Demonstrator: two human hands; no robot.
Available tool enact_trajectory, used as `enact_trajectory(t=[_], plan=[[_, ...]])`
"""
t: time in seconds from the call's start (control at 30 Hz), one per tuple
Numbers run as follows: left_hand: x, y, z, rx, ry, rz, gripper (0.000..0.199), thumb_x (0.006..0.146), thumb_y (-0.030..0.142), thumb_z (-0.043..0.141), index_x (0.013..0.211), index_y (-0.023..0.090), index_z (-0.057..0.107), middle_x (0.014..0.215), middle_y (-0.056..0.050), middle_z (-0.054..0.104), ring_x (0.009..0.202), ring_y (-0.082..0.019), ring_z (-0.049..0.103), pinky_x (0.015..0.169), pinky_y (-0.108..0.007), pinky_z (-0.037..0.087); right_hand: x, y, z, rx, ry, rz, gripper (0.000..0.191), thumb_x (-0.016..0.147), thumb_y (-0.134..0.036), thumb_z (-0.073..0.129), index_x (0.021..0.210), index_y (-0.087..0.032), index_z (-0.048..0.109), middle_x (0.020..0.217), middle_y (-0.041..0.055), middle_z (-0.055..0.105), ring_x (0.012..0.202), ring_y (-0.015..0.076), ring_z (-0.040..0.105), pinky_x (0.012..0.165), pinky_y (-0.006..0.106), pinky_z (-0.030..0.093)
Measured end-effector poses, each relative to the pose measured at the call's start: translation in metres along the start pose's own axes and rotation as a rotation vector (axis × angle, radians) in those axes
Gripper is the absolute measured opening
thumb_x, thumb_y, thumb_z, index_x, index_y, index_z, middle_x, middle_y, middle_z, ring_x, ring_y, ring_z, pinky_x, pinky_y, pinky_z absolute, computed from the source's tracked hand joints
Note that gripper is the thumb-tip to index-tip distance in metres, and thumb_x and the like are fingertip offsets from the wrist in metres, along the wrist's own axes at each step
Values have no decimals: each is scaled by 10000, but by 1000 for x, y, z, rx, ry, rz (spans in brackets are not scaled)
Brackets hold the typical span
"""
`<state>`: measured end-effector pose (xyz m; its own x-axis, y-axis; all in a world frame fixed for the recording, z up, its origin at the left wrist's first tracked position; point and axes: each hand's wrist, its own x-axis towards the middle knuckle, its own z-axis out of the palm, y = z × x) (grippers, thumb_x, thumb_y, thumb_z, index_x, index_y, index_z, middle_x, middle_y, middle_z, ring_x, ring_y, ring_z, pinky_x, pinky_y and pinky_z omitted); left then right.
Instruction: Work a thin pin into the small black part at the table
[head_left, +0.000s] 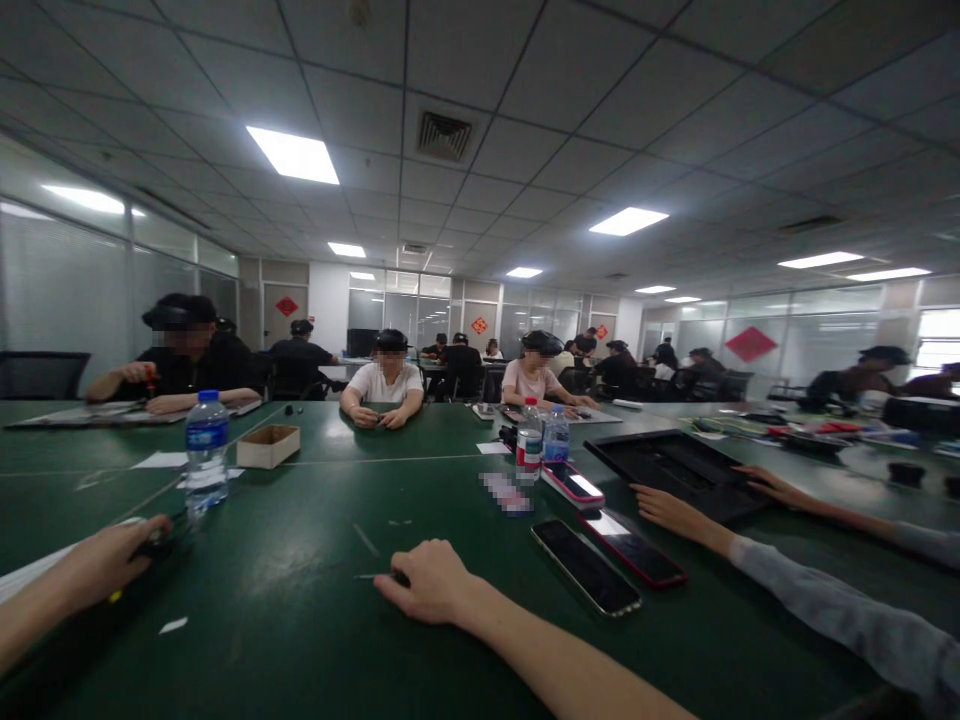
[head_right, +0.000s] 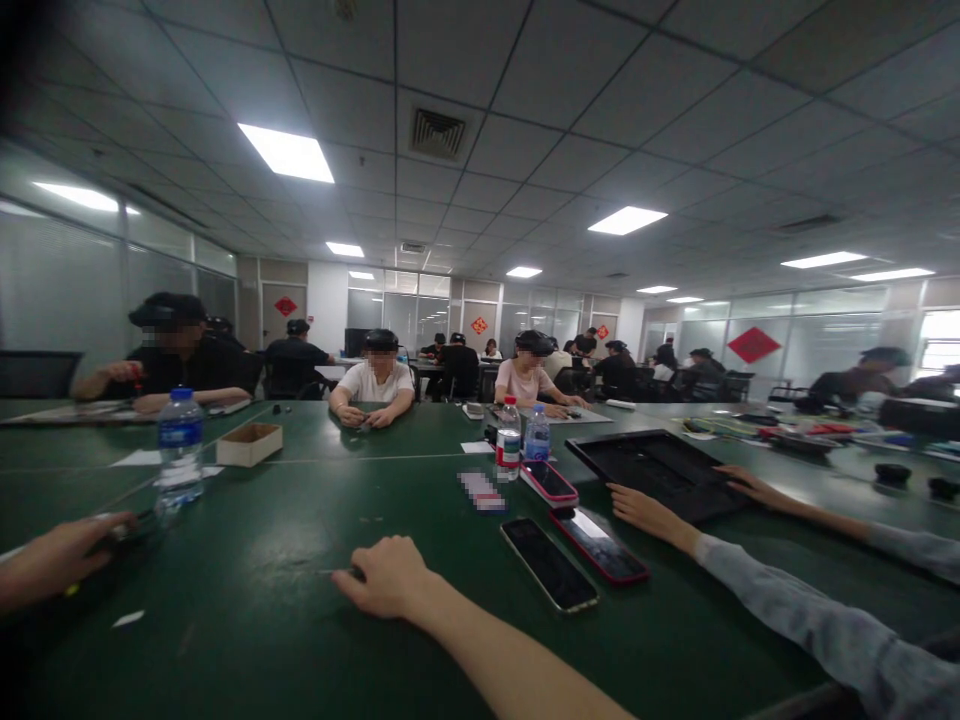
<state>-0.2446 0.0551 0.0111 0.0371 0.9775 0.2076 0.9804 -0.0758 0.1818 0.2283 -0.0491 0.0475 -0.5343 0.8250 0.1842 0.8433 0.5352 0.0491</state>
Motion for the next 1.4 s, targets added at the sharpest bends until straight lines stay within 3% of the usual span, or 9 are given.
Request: enact_trajectory(t=[0.1, 0.27, 0.43, 0.6, 0.77, 0.9, 1.13, 1.4], plan=[[10, -6, 4, -1, -47, 28, 454, 639, 294, 483, 1077, 220, 577, 1038, -72, 644, 999, -273, 570, 837, -324, 417, 0, -1, -1, -20, 2, 12, 607, 879, -615, 214, 879, -199, 655, 766, 62, 679, 714, 205, 641, 680, 329, 477], [15, -1, 10, -18, 92, 17, 379, 746, 323, 397, 1077, 247, 565, 1045, -55, 604, 954, -257, 555, 810, -323, 426, -1, -1, -2, -10, -10, 5, 598, 881, -609, 217, 872, -202, 655, 766, 60, 683, 702, 195, 643, 676, 316, 477], [16, 23, 5, -102, 182, 138, 266, 795, 394, 397, 935, 260, 580, 982, -16, 588, 865, -217, 560, 758, -277, 424, -1, -1, 0, -24, 8, 7, 594, 879, -609, 221, 865, -206, 656, 759, 64, 681, 696, 209, 643, 669, 337, 478], [-5, 88, 5, -253, 134, 360, 255, 811, 458, 443, 867, 242, 565, 918, -25, 582, 807, -203, 553, 724, -282, 424, -1, 0, 1, -21, 26, -3, 594, 878, -611, 218, 850, -209, 655, 742, 57, 676, 678, 204, 636, 668, 338, 473], [-46, 175, 33, -389, 9, 574, 171, 789, 388, 521, 831, 224, 545, 926, -41, 576, 800, -182, 555, 710, -277, 436, 0, 0, 1, -28, 33, -8, 613, 879, -620, 204, 854, -203, 652, 751, 55, 671, 676, 196, 631, 655, 314, 465], [-70, 212, 44, -425, -80, 630, 157, 782, 352, 555, 870, 222, 545, 890, -27, 598, 813, -177, 562, 720, -281, 439, 3, -2, 2, -20, -6, 14, 628, 874, -637, 196, 896, -202, 649, 796, 65, 676, 726, 192, 633, 686, 303, 454], [-72, 207, 38, -436, -59, 605, 369, 798, 416, 562, 1113, 225, 528, 979, -40, 614, 835, -180, 578, 734, -294, 460, 7, -5, 4, -31, -47, 19, 664, 878, -642, 154, 924, -205, 652, 856, 81, 680, 804, 209, 638, 708, 294, 447], [-77, 208, 39, -333, 14, 743, 305, 842, 425, 504, 1066, 242, 601, 1012, -44, 575, 849, -161, 576, 751, -269, 474, 3, -9, 2, -85, -50, -53, 690, 877, -647, 123, 905, -199, 647, 826, 78, 681, 746, 198, 640, 656, 281, 447]])
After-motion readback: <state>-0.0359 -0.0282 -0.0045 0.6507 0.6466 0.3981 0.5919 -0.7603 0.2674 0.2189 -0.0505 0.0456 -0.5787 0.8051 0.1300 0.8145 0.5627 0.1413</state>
